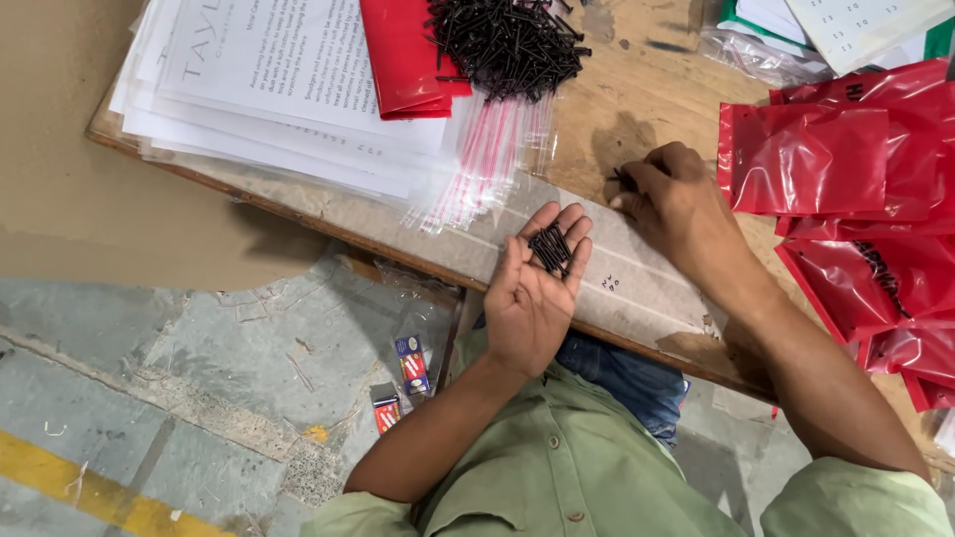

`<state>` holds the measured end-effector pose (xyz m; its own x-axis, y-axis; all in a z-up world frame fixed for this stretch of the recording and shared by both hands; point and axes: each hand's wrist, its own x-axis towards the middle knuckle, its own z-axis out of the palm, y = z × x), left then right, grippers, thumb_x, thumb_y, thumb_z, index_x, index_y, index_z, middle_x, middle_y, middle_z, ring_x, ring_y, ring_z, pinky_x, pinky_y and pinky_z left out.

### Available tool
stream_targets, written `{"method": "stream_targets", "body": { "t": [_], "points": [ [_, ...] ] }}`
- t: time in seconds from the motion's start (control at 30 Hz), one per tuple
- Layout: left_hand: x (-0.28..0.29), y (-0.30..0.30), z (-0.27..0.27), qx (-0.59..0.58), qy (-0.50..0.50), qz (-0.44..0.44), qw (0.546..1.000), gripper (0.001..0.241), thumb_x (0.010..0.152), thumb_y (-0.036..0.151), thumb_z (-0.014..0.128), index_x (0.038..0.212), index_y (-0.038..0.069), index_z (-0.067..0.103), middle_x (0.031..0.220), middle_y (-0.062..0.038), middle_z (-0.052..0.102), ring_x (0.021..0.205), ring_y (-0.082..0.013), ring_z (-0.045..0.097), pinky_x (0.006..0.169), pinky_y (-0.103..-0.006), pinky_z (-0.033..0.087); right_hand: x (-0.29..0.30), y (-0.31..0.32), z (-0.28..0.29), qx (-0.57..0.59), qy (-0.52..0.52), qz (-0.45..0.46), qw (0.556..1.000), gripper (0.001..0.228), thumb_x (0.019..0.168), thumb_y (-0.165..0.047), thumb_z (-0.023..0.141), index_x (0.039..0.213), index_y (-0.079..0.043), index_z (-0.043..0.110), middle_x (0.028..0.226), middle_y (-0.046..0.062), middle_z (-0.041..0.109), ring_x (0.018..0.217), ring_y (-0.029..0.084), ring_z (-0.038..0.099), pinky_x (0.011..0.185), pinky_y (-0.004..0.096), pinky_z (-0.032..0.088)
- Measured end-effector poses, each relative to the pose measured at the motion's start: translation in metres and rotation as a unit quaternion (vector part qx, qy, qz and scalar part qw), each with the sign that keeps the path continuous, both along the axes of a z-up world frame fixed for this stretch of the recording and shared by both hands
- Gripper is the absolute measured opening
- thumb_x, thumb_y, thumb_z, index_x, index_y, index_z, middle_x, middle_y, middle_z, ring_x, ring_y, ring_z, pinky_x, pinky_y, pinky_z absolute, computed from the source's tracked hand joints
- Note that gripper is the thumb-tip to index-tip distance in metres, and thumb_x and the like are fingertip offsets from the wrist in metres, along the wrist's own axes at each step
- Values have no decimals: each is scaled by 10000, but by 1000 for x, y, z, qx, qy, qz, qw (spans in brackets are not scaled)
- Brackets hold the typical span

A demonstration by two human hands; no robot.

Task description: The person counts black pins from a pile into their hand, then folds a red plastic bag into a bow shape and ties it with a red ribbon. They pull the ribbon tight, trim the ends with scissors, and set the finished bow on the table.

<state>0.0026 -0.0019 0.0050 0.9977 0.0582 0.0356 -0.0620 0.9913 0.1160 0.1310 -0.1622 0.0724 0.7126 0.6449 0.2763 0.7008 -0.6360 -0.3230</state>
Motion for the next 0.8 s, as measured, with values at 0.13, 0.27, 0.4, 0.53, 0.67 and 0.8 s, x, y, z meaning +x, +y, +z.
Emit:
{"method": "stream_targets", "body": {
  "t": [0.13,0.27,0.4,0.53,0.67,0.8],
  "points": [
    [-1,1,2,8,0,3,1000,541,1160,401,344,1534,12,383,1556,-164,463,1490,-268,408,1313,-436,247,5,-1,-19,-81,-75,-20,994,219,997,-165,693,1059,43,712,984,211,658,863,323,655,668,434,572],
    [-1,1,0,4,2,2,1000,539,1161,399,340,1536,13,379,1561,-159,459,1492,-267,403,1315,-438,243,12,7,-17,-167,-123,-49,977,246,1051,-161,648,949,63,660,876,203,613,752,298,613,540,416,541],
    [-1,-1,0,6,4,3,1000,541,1158,400,337,1536,15,379,1562,-157,459,1495,-267,401,1314,-436,241,64,12,-1,-85,-62,-18,994,292,1128,-139,596,932,76,624,887,207,595,758,304,598,607,435,527],
    [-1,-1,-2,8,0,6,1000,542,1161,399,329,1542,17,376,1567,-160,454,1494,-268,407,1309,-433,257,162,32,-17,45,-11,-6,999,242,1106,-123,606,976,79,635,859,214,627,736,345,645,674,464,532],
    [-2,-1,-3,-4,-4,12,1000,555,1171,402,328,1560,7,366,1576,-171,449,1485,-271,425,1292,-424,300,218,71,-37,48,-37,27,998,206,1058,-104,662,1001,92,643,835,233,635,722,385,639,654,480,494],
    [-4,2,-3,-11,-11,12,1000,565,1173,410,328,1568,8,361,1582,-176,448,1485,-266,433,1292,-412,317,262,82,-83,-15,-39,-8,999,217,1087,-171,662,1054,40,704,840,239,682,716,400,668,648,477,527]
  ]
}}
